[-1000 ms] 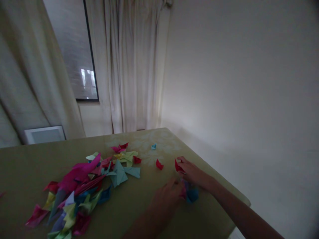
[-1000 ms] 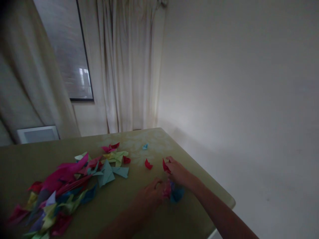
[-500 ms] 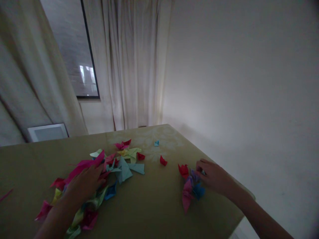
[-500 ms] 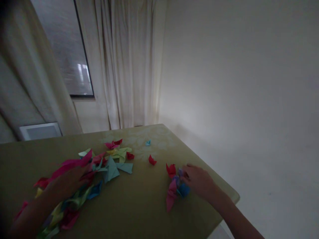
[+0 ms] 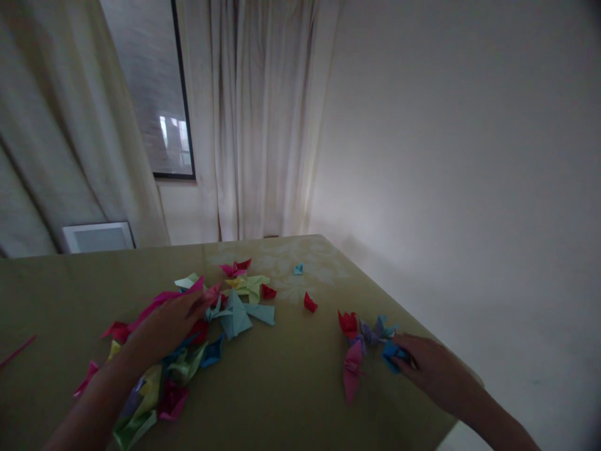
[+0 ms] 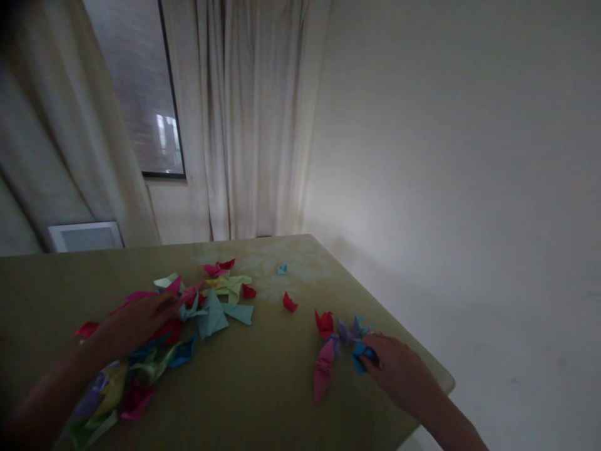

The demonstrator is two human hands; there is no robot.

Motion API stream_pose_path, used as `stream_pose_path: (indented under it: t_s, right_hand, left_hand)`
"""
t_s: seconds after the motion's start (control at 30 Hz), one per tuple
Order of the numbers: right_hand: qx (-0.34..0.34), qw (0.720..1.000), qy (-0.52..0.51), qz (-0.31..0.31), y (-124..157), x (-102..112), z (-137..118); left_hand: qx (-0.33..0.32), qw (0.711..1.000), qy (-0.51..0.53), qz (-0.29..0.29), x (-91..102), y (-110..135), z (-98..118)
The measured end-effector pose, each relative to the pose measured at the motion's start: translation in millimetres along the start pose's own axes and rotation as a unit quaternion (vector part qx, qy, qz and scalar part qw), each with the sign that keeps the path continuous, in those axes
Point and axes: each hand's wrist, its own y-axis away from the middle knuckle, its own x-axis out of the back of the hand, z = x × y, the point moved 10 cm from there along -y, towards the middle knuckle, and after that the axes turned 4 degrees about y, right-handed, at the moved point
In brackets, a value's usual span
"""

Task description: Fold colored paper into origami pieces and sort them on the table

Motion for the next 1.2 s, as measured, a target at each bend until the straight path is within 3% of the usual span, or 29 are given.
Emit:
stream_pose_path:
  t_s: [0.1, 0.33, 0.47, 0.53, 0.67, 0.8, 0.87, 0.93, 1.0, 1.13, 1.2]
  right_hand:
    - [0.002, 1.0, 0.013, -0.01, -7, 6, -2]
    - [0.023, 0.999, -0.022, -0.024, -28, -11, -3]
    - [0.017, 1.0, 0.002, 0.026, -38, 15, -22]
    - [0.04, 0.998, -0.013, 0.041, -42, 33, -51]
    - [0.155, 0.975, -0.137, 0.085, -45, 71, -147]
    - [0.25, 0.927, -0.255, 0.114, -53, 88, -237]
    - [0.279, 0.908, -0.29, 0.12, -63, 89, -268]
    - [0.297, 0.891, -0.321, 0.123, -73, 89, -287]
    - [0.302, 0.888, -0.327, 0.118, -83, 86, -294]
    - [0.297, 0.914, -0.259, 0.096, -91, 83, -281]
    - [0.298, 0.932, -0.195, 0.057, -88, 77, -274]
  left_hand:
    - [-0.028, 0.997, 0.069, 0.001, 7.1, 3, 24]
    - [-0.053, 0.979, 0.192, 0.039, 25.9, 10, 58]
    - [-0.046, 0.975, 0.21, 0.055, 34.6, 17, 72]
    - [-0.042, 0.968, 0.242, 0.051, 35.7, 22, 83]
    - [-0.008, 0.926, 0.373, 0.064, 30.1, 31, 102]
    - [0.025, 0.834, 0.546, 0.084, 10.5, 35, 113]
    - [0.03, 0.782, 0.617, 0.081, 1.3, 35, 118]
    - [0.025, 0.755, 0.651, 0.077, -1.2, 34, 121]
    - [0.017, 0.775, 0.628, 0.068, 3.0, 33, 119]
    - [-0.041, 0.91, 0.412, 0.019, 17.7, 24, 104]
    - [-0.061, 0.962, 0.266, -0.023, 12.9, 20, 90]
